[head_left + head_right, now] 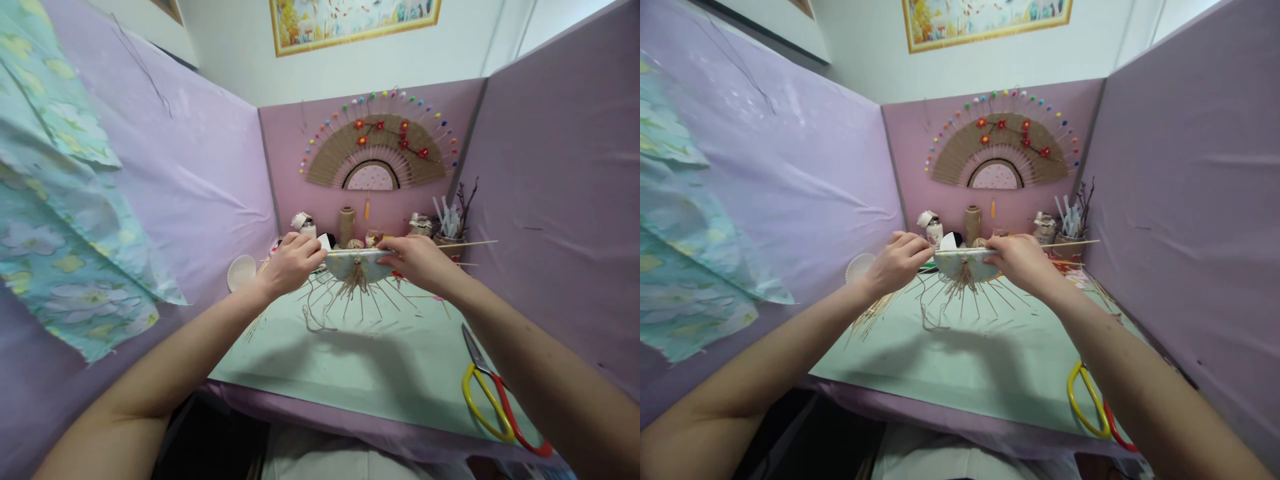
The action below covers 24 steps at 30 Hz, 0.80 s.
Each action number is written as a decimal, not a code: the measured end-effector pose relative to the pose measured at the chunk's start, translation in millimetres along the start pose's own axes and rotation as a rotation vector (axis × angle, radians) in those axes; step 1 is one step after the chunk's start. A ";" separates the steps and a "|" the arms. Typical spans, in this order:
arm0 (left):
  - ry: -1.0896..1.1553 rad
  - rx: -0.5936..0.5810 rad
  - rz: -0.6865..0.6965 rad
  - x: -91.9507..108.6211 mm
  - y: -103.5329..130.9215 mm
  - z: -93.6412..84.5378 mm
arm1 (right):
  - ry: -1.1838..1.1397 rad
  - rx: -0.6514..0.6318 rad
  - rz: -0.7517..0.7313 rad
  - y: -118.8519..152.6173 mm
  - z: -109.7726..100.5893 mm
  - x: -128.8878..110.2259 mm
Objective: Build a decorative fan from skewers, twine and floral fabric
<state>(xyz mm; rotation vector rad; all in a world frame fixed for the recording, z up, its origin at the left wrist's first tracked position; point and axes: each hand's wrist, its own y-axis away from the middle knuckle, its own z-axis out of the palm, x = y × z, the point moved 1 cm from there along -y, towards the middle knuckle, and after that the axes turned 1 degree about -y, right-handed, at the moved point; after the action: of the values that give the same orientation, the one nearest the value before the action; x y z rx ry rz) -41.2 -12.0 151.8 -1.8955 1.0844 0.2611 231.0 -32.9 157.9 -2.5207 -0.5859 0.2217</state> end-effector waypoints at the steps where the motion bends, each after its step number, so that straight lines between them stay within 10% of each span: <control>1: 0.027 -0.004 -0.023 0.4 0.2 0.9 | 0.000 -0.002 0.002 -0.1 -0.3 -0.2; 11: 0.421 -0.190 -0.479 -11.8 -9.7 -7.7 | 0.010 0.012 -0.008 0.6 -0.2 -0.4; 24: 0.399 -0.032 -0.158 -3.2 -14.2 -0.8 | 0.010 0.008 -0.004 1.6 -1.7 -0.9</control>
<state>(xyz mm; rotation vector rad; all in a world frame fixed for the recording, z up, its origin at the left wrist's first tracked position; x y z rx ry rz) -32.4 -7.9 162.6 -2.1027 1.1833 -0.1997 231.2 -35.3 158.5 -2.5108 -0.5854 0.2098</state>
